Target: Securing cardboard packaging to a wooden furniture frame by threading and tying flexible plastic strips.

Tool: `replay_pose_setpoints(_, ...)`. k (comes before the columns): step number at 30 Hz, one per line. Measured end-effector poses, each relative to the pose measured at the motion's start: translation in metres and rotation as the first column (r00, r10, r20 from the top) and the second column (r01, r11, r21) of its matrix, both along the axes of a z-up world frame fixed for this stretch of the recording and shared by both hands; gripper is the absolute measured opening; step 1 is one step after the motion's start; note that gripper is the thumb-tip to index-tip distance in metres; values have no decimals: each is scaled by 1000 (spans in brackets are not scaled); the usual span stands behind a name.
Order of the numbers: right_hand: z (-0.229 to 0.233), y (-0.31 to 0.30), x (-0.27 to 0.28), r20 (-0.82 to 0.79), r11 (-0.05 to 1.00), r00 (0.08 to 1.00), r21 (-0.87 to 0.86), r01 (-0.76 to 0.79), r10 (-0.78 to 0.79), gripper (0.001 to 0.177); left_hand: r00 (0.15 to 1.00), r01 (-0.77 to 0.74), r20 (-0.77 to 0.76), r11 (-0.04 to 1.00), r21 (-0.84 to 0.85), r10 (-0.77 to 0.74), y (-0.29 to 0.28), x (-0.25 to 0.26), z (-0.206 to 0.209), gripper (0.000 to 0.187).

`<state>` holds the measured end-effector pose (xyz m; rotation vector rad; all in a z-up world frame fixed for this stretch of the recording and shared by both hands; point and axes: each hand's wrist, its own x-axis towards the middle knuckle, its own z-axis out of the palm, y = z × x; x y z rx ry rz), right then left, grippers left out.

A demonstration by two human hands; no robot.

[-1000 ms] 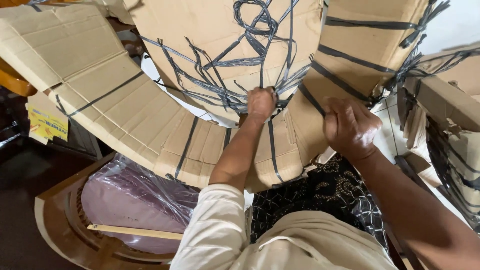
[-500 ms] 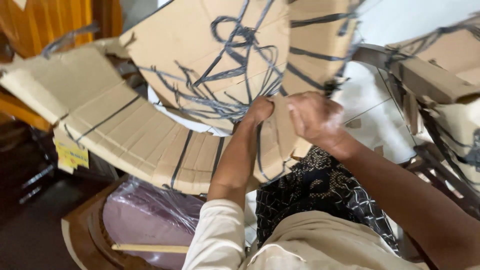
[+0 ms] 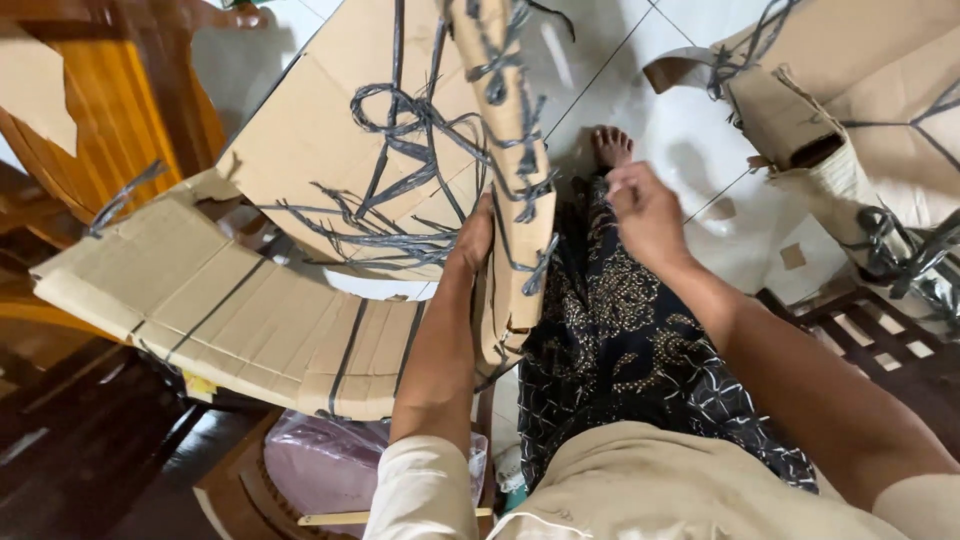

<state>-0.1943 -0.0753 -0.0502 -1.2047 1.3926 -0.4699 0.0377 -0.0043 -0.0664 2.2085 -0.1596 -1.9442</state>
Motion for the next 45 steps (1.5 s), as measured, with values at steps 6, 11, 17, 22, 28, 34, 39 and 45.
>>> replay_pose_setpoints(6, -18, 12, 39, -262, 817, 777, 101, -568, 573, 26, 999, 30, -15, 996, 78, -29, -8, -8, -24, 96)
replay_pose_setpoints(11, -59, 25, 57, -353, 476, 414, 108, -873, 839, 59, 1000, 22, 5, 997, 75, -22, -28, -20, 5, 102)
replay_pose_setpoints(17, -92, 57, 36, -493, 381, 400, -144, -913, 772, 21, 916, 373, 114, 922, 102, -384, -14, -14, 35, 79)
replay_pose_setpoints(22, -41, 32, -14, -586, 411, 341, -15, -911, 735, 34, 585, 705, 328, 665, 246, -742, 52, 25, -29, 42)
replay_pose_setpoints(28, -11, 2, -43, -455, 543, 487, -9, -839, 746, 46, 343, 795, 484, 523, 306, -805, 61, 60, 16, 20)
replay_pose_setpoints(34, 53, -32, -53, -363, 585, 494, 204, -785, 790, 44, 298, 788, 623, 555, 267, -723, 65, 79, 112, 20)
replay_pose_setpoints(39, 58, -43, -70, -392, 682, 587, 168, -712, 708, 48, 7, 828, 659, 374, 418, -752, 67, 81, 144, 19)
replay_pose_setpoints(45, 74, -20, -60, -439, 696, 563, 241, -677, 700, 46, 411, 552, 789, 813, 185, -458, 91, 136, 117, 30)
